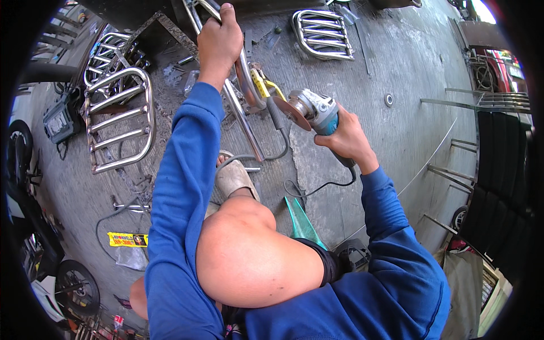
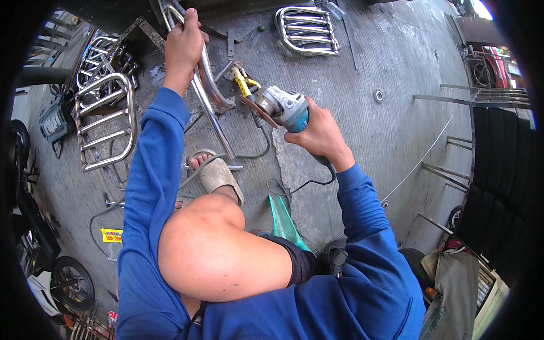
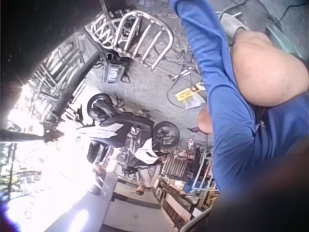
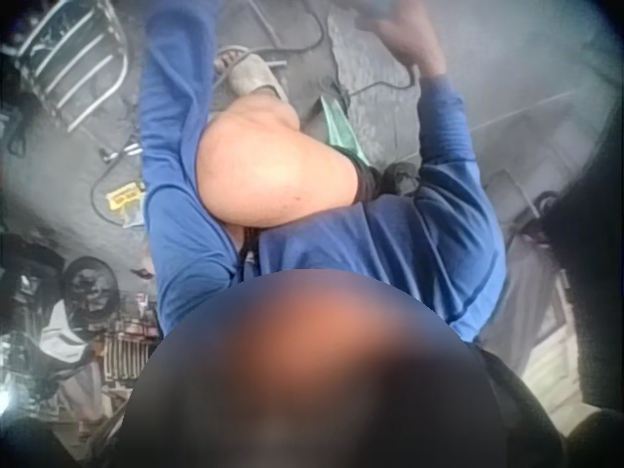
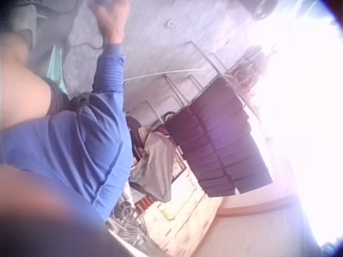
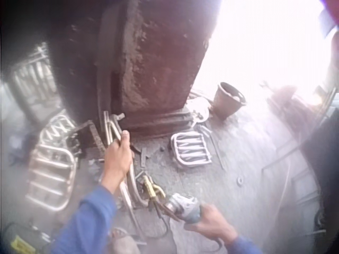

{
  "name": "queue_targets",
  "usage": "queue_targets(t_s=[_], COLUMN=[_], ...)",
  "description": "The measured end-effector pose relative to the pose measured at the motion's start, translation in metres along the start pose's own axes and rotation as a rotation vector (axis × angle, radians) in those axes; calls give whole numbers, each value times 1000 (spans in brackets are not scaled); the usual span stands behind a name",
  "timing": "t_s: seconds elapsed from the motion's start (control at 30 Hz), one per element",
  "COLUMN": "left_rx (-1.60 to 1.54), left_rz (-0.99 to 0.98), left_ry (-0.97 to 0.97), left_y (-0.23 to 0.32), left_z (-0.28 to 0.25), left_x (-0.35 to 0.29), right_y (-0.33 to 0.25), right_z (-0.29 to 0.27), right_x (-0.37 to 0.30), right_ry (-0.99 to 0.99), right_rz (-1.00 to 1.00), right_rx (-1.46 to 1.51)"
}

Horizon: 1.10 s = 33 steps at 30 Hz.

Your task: The person welds a curved metal bar to a tubular frame using a handheld welding torch, then grinds the welds with an angle grinder. They handle the metal frame and bar, repositioning them between welding and grinding.

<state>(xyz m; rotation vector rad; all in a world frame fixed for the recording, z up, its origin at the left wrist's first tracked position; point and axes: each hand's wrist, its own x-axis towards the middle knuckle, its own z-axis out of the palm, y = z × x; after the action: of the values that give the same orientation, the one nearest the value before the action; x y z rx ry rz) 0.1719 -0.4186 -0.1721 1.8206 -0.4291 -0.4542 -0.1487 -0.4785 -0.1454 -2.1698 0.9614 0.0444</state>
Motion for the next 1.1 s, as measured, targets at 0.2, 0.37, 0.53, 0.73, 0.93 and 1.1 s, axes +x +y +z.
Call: queue_targets(t_s=[0.2,0.37,0.53,0.73,0.93,1.1], left_rx=[98,-245,-91,-300,-712,-844], left_rz=[96,-90,-194,-151,-361,-200], left_ry=[-66,-202,-213,-101,-185,-254], left_y=[-4,-7,-8,-14,-20,-6], left_z=[13,2,-25,-9,-21,-20], left_x=[6,10,13,6,-10,-44], right_y=[-5,-5,-3,-3,1,8], right_z=[4,5,4,8,9,3], right_x=[0,-7,-13,-14,-19,-24], right_ry=[9,34,30,45,90,120], right_rz=[-27,38,66,74,102,127], right_rx=[28,65,102,74,173,138])
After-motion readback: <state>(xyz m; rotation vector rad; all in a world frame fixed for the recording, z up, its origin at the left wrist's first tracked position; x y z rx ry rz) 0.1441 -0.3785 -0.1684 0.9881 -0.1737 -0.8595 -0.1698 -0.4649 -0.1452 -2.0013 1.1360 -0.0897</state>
